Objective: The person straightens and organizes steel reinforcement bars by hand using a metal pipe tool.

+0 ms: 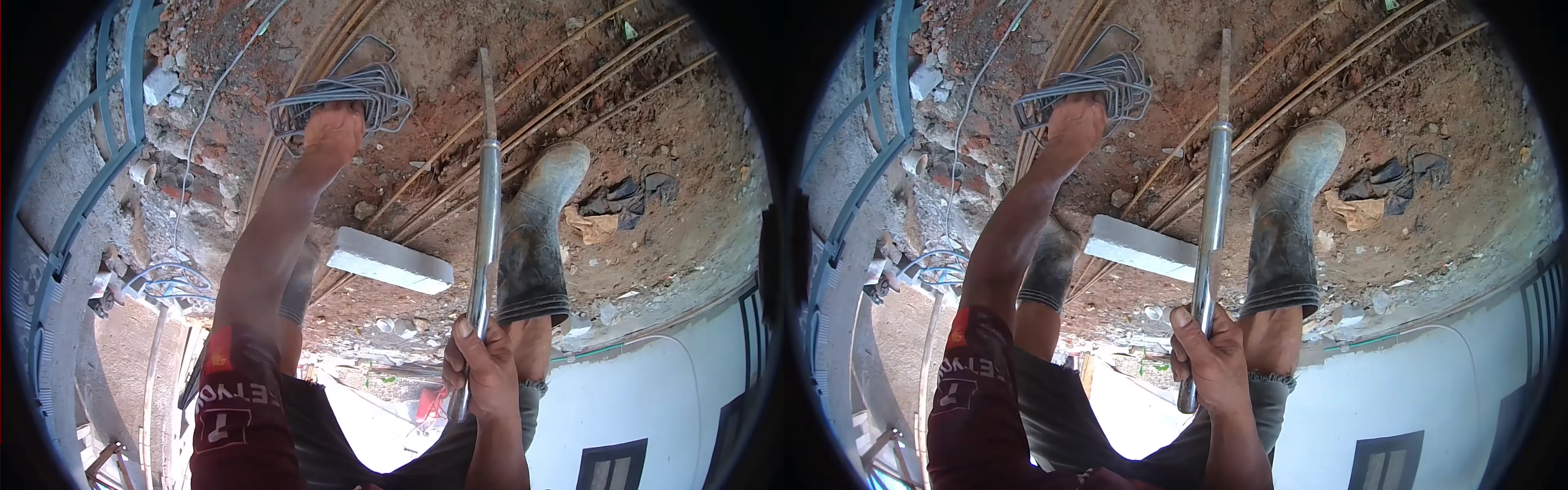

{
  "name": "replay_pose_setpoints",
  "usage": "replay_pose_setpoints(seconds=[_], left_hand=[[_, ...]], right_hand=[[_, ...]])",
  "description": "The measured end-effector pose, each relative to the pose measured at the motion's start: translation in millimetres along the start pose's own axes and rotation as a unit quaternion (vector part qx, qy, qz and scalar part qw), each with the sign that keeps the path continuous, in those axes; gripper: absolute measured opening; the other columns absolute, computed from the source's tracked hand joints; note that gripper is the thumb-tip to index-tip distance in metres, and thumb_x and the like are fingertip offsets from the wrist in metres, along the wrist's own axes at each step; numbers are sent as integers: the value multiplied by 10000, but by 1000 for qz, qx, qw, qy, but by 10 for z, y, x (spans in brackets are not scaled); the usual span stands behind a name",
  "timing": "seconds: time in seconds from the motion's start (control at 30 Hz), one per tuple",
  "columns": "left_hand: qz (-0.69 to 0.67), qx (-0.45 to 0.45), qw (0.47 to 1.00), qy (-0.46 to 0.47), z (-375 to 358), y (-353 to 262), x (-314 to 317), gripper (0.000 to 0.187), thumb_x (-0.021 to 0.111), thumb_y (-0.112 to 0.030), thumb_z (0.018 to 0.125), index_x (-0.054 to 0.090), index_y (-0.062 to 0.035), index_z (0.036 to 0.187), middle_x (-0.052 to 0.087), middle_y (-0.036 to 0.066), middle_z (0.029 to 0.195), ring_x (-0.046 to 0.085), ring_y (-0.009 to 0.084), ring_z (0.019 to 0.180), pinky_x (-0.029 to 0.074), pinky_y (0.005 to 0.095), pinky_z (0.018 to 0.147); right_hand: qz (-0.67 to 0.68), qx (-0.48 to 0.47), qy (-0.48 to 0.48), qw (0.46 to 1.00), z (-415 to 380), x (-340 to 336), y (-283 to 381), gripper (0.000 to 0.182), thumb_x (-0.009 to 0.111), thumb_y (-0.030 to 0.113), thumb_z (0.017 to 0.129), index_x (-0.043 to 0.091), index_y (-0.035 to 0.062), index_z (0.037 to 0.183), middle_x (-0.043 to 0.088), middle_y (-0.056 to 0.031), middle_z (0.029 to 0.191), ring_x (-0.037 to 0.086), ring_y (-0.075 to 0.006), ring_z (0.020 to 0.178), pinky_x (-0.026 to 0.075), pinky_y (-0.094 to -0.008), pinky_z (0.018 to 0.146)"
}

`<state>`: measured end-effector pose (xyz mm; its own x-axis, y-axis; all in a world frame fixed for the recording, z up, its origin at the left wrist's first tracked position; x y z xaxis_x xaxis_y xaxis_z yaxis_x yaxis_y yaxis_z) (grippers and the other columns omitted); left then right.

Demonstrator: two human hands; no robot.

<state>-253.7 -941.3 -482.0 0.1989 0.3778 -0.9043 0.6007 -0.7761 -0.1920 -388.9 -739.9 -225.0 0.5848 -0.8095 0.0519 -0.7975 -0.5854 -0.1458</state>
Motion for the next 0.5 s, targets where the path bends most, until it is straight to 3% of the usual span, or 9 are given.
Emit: replay_pose_setpoints(seconds=[0.07,0.2,0.27,0.3,0.33,0.37,0.4,0.47,0.5], left_hand=[[73,-58,991,95,13,32,231,258,445,-161,850,607,-15,989,648,119,805,629,279,718,506,400,635],[88,-40,994,44,-68,-50,136,251,457,-183,858,594,-19,990,641,111,783,624,272,632,499,397,570],[519,135,844,10,-264,-356,75,224,467,-187,856,588,-11,924,651,137,806,593,281,521,486,408,510],[519,137,843,9,-278,-298,153,224,467,-187,856,588,-11,924,651,137,806,593,281,521,486,408,510],[294,82,951,53,-214,-169,191,235,472,-191,856,594,-6,936,657,166,852,592,286,496,483,408,487],[48,23,994,95,-190,-71,268,247,477,-196,857,600,-2,948,664,195,898,591,292,471,480,409,465],[49,25,994,95,-173,-58,316,247,477,-196,857,600,-2,948,664,195,898,591,292,471,480,409,465],[74,-52,929,359,-97,-12,370,269,480,-113,835,608,-43,1060,635,225,1069,635,277,983,476,470,841],[74,-51,929,360,16,-54,295,269,480,-113,835,608,-43,1060,635,225,1069,635,277,983,476,470,841]], right_hand=[[-1,2,-4,1000,-6,-42,8,234,630,254,908,526,46,882,457,-5,581,427,-64,436,363,-212,393],[12,18,6,1000,-21,-62,15,246,637,258,903,521,45,862,466,-10,582,429,-64,432,359,-212,390],[10,16,8,1000,-31,-72,22,241,635,250,905,516,47,851,469,-11,581,429,-61,430,356,-211,386],[12,16,8,1000,-33,-80,26,241,635,250,905,516,47,851,469,-11,581,429,-61,430,356,-211,386],[14,14,15,1000,-33,-73,39,237,634,245,905,513,49,850,468,-10,579,430,-60,431,355,-210,385],[15,12,23,1000,-35,-66,48,233,633,240,906,510,51,849,468,-9,577,432,-58,433,353,-210,383],[17,12,23,1000,-35,-68,53,233,633,240,906,510,51,849,468,-9,577,432,-58,433,353,-210,383],[17,13,24,999,-37,-70,50,226,632,235,907,509,54,851,465,-7,576,428,-57,432,352,-210,382],[17,15,23,999,-37,-74,43,226,632,235,907,509,54,851,465,-7,576,428,-57,432,352,-210,382]])
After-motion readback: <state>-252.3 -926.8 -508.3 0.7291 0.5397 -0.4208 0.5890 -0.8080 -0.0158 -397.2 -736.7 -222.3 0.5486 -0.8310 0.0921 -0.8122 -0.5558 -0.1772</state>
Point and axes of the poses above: each hand's wrist, its own z-axis towards the middle knuckle, its own x-axis out of the palm, y = z × x, the point moved 8 cm from there along z, towards the middle knuckle
